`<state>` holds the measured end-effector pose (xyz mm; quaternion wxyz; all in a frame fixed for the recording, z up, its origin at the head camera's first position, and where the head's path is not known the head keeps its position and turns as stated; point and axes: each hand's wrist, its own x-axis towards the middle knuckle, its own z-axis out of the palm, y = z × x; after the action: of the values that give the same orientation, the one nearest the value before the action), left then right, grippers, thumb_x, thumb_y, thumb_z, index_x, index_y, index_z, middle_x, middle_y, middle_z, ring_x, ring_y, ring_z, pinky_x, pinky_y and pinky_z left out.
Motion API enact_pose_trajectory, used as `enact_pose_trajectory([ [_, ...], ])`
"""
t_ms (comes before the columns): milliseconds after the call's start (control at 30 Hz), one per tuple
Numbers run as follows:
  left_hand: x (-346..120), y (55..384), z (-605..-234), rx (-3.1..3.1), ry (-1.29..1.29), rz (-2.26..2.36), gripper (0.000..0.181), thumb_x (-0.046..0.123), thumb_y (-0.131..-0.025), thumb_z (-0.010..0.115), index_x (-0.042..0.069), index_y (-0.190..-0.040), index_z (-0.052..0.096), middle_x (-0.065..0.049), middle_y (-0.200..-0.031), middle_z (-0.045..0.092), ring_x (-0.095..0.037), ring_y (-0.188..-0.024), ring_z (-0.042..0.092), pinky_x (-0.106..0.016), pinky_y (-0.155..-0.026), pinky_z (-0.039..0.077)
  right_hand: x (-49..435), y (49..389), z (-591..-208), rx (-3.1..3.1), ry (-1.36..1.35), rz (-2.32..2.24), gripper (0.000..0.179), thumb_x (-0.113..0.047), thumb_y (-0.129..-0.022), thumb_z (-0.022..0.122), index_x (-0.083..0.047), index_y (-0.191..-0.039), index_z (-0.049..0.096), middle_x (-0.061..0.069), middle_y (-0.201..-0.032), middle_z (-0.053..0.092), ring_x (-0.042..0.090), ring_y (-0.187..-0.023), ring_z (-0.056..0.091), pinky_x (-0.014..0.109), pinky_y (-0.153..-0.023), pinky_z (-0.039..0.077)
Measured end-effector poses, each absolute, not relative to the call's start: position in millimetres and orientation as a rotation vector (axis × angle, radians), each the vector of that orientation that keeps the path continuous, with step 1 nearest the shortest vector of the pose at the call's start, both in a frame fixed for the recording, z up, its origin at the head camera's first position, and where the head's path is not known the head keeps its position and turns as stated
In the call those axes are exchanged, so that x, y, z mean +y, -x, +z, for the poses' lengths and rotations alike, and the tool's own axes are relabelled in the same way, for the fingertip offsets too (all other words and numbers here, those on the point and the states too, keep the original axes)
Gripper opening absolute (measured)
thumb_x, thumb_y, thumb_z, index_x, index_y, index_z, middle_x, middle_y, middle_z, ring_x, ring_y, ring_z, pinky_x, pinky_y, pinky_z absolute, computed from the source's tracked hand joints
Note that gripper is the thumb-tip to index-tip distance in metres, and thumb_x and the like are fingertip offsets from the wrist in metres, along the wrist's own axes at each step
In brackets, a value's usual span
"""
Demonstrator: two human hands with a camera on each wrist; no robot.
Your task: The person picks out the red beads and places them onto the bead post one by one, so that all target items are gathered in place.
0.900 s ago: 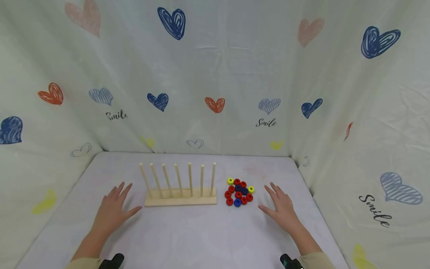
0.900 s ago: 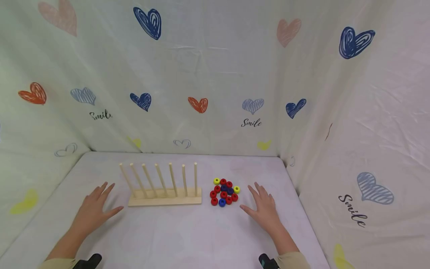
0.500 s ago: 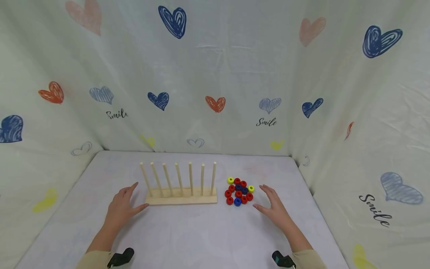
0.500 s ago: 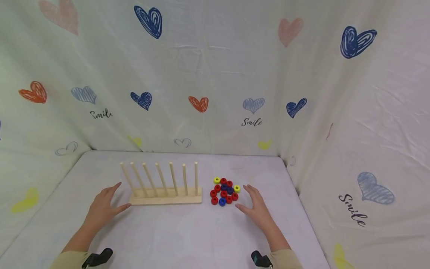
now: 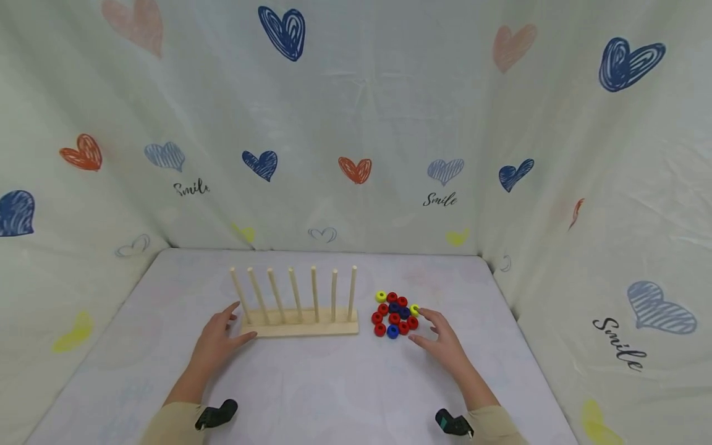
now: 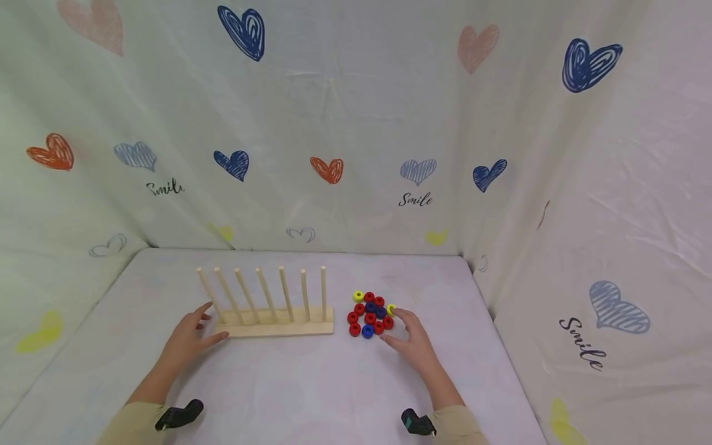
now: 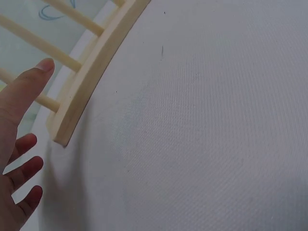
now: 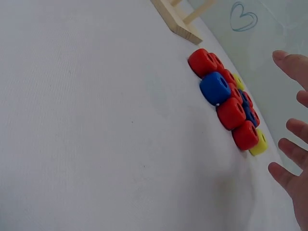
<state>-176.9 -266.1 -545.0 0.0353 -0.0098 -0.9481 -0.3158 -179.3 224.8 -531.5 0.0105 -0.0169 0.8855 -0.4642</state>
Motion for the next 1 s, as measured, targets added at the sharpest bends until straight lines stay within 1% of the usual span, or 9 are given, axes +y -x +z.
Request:
enact_pose_trajectory([
  [267, -262.5, 177.3, -552.2, -2.918, -0.032, -1.007, 0.085, 0.035, -0.081, 0.080, -0.007, -0.142, 0.039, -0.026, -0.118, 0.058, -0.038, -0.101, 0.054, -0.053, -0.085, 0.044, 215.5, 179.3, -538.8, 2.731, -0.004, -1.502, 0.056, -0.013, -0.082, 0.079, -0.005, -0.133, 0.057, 0.014, -0.139, 0.049, 0.035, -0.129, 0.043, 0.053, -0.102, 0.039],
  [433, -258.7, 179.0, -554.2, -2.909, -0.079, -0.913, 0.083, 0.036, -0.079, 0.081, -0.006, -0.140, 0.044, -0.023, -0.115, 0.061, -0.034, -0.095, 0.055, -0.051, -0.079, 0.044, 211.6, 183.5, -539.9, 2.762, 0.001, -1.482, 0.055, -0.012, -0.081, 0.080, -0.006, -0.131, 0.059, 0.013, -0.137, 0.050, 0.034, -0.126, 0.047, 0.052, -0.100, 0.041],
  [533, -256.0, 181.0, -554.8, -2.915, -0.113, -0.882, 0.083, 0.039, -0.078, 0.080, -0.004, -0.140, 0.044, -0.023, -0.115, 0.060, -0.036, -0.096, 0.056, -0.052, -0.078, 0.043, 209.5, 186.5, -538.5, 2.766, -0.013, -1.483, 0.053, -0.010, -0.081, 0.080, -0.006, -0.129, 0.060, 0.012, -0.135, 0.051, 0.032, -0.123, 0.049, 0.052, -0.100, 0.041],
  [700, -252.7, 183.1, -557.1, -2.934, -0.173, -0.851, 0.087, 0.044, -0.077, 0.079, -0.002, -0.142, 0.043, -0.024, -0.120, 0.058, -0.043, -0.105, 0.054, -0.056, -0.082, 0.041, 206.1, 191.3, -537.7, 2.782, -0.030, -1.468, 0.047, -0.010, -0.079, 0.081, -0.009, -0.124, 0.065, 0.011, -0.129, 0.053, 0.030, -0.117, 0.051, 0.050, -0.098, 0.043],
  [900, -251.0, 179.8, -559.4, -2.963, -0.231, -0.833, 0.090, 0.047, -0.078, 0.077, -0.003, -0.143, 0.040, -0.023, -0.125, 0.055, -0.046, -0.111, 0.050, -0.059, -0.084, 0.039, 201.7, 195.8, -539.3, 2.805, -0.035, -1.432, 0.040, -0.007, -0.077, 0.082, -0.006, -0.115, 0.070, 0.008, -0.114, 0.057, 0.025, -0.101, 0.054, 0.045, -0.090, 0.047],
  [1000, -249.5, 181.3, -561.3, -2.963, -0.230, -0.823, 0.089, 0.047, -0.079, 0.077, -0.003, -0.143, 0.041, -0.023, -0.125, 0.055, -0.047, -0.112, 0.049, -0.060, -0.084, 0.039, 202.3, 197.9, -542.1, 2.817, -0.072, -1.381, 0.037, -0.006, -0.078, 0.081, -0.007, -0.113, 0.071, 0.007, -0.109, 0.056, 0.024, -0.098, 0.054, 0.042, -0.086, 0.049],
])
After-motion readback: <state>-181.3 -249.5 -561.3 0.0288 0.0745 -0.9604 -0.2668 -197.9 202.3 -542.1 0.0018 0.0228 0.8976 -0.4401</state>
